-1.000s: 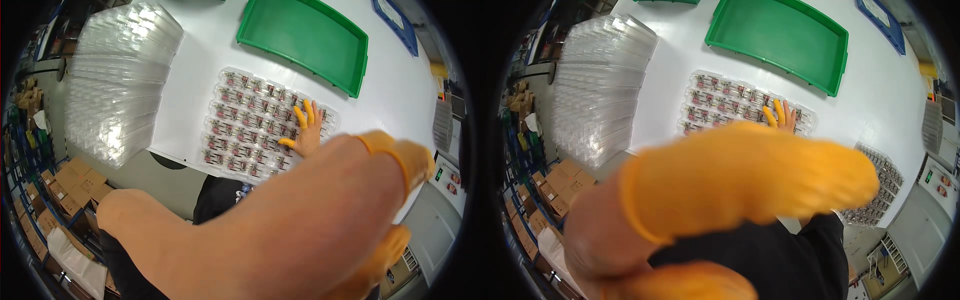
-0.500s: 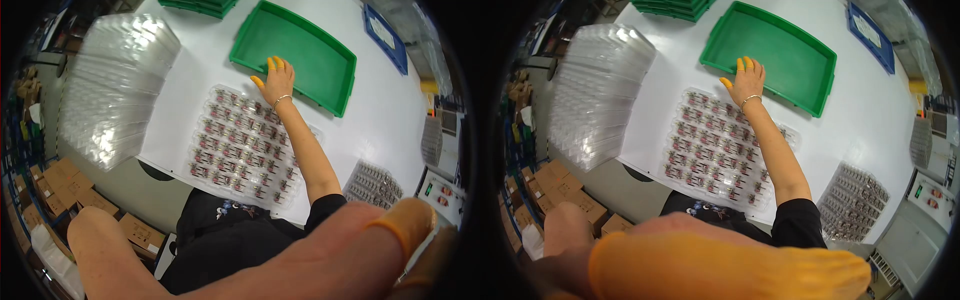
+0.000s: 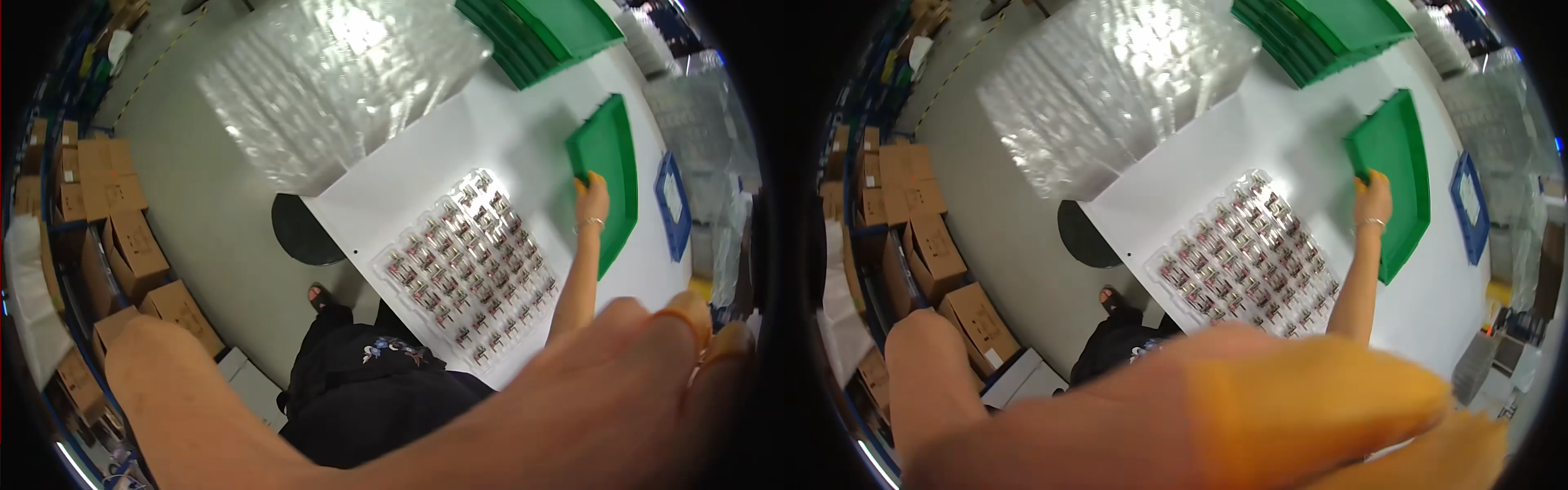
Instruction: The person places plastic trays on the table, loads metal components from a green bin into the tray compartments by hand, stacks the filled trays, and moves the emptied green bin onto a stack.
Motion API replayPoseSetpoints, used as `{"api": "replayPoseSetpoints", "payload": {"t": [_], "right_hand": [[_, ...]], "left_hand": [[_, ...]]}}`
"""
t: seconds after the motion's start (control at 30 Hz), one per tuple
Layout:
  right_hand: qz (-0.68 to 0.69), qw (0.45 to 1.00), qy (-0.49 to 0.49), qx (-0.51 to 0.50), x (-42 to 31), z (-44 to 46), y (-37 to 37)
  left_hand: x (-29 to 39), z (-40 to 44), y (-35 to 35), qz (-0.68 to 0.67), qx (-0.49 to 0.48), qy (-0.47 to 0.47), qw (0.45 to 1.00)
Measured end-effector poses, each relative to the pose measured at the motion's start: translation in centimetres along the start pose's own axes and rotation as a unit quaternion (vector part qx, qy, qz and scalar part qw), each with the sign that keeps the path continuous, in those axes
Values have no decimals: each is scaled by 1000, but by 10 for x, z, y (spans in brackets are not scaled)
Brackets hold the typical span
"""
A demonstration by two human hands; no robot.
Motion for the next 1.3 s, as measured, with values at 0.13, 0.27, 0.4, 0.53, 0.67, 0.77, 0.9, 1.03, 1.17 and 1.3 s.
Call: {"api": "replayPoseSetpoints", "payload": {"t": [0.13,0.27,0.4,0.53,0.67,0.77,0.9,1.03,1.17,1.3], "right_hand": [[-39,992,-18,123,3,21,-107],[-6,977,-55,208,-68,-8,-240],[79,946,-131,286,-251,-70,-325],[123,914,-259,287,-407,-105,-322],[87,879,-345,318,-501,-154,-354],[87,861,-407,291,-583,-173,-345],[111,852,-451,240,-648,-159,-317],[89,863,-442,229,-698,-134,-283],[98,886,-401,213,-719,-65,-244],[105,896,-381,201,-780,-6,-221]], "left_hand": [[-33,-41,-94,-6,37,36,999],[-79,-112,-215,27,94,58,994],[-94,-191,-315,36,154,74,985],[-106,-275,-411,76,239,55,967],[-113,-284,-458,84,237,88,964],[-119,-276,-488,82,230,107,964],[-138,-269,-537,105,237,100,961],[-150,-240,-592,138,222,111,959],[-144,-193,-658,183,216,135,950],[-130,-137,-723,223,220,166,935]]}}
Point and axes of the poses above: each hand's wrist, its own z-axis towards the middle knuckle, its own y-axis out of the palm, x = y × z, the point moved 10 cm from there along z, towards the middle knuckle, and after that the axes turned 2 degrees about z, right-handed, at the moved point
